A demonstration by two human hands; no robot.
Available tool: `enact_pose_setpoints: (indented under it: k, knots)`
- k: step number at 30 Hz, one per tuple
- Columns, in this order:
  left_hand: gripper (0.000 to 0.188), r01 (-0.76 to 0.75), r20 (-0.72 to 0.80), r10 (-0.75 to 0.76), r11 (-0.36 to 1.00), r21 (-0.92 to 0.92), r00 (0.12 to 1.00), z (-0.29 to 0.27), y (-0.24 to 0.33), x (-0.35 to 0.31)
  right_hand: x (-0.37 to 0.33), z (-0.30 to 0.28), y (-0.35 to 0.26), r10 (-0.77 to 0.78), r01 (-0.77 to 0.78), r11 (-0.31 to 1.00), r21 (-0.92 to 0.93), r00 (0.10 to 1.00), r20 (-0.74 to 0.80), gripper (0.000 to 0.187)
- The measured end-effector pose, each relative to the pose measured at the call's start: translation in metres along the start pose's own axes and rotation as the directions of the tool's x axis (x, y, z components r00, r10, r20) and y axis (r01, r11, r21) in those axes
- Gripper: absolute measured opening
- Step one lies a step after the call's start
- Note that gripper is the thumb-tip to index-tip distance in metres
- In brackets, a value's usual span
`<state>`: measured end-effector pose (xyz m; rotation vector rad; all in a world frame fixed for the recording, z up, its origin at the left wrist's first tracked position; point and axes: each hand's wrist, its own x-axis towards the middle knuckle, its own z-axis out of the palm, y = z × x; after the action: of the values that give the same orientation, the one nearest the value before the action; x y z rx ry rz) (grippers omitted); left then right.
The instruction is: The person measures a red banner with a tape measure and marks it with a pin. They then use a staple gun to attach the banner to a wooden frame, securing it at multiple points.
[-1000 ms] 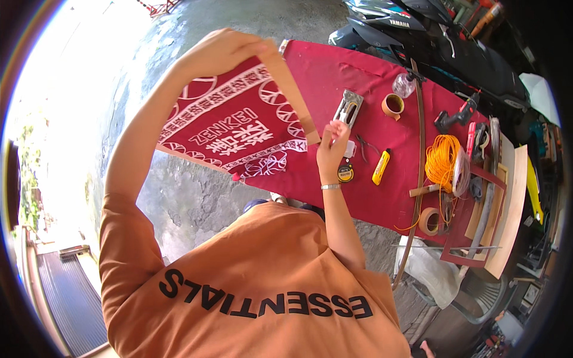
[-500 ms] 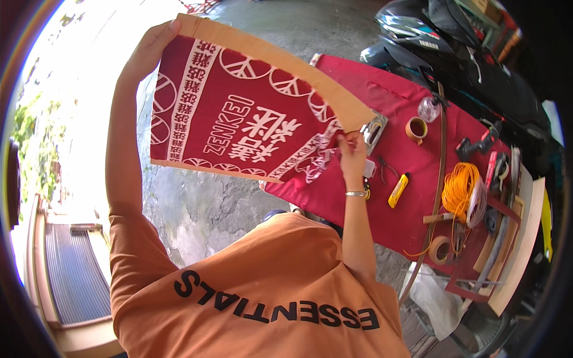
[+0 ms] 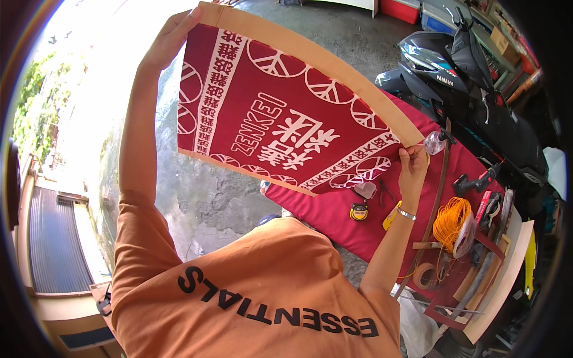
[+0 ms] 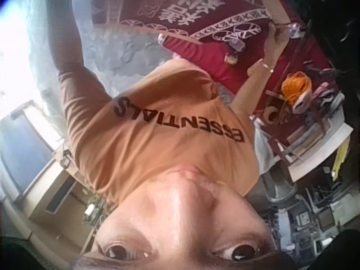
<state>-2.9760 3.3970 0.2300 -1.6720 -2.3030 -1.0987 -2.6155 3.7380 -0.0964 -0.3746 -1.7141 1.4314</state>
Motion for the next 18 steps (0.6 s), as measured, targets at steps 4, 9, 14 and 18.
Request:
enact_pose_setpoints:
  k: [4, 9, 14, 18]
  knots:
    - [0.051, 0.122, 0.011, -0.124, 0.946, -0.302, 0.992, -0.001, -0.020, -0.002, -0.006, 0.001, 0.000, 0.038, -0.037, 0.999, -0.014, 0.998, 0.048, 0.018]
    - [0.047, 0.090, -0.013, -0.094, 0.977, -0.194, 0.995, 0.018, -0.019, 0.002, -0.020, 0.000, 0.007, 0.107, -0.102, 0.992, -0.072, 0.991, 0.078, 0.017]
    - [0.047, 0.059, 0.099, -0.055, 0.997, -0.039, 0.994, 0.020, -0.015, 0.018, -0.031, 0.009, 0.020, 0.184, -0.202, 0.973, 0.113, 0.971, 0.151, 0.009]
    - [0.046, 0.061, 0.161, -0.061, 0.998, 0.004, 0.985, 0.031, -0.010, 0.037, -0.040, 0.006, 0.058, 0.203, -0.269, 0.906, 0.326, 0.954, 0.221, 0.011]
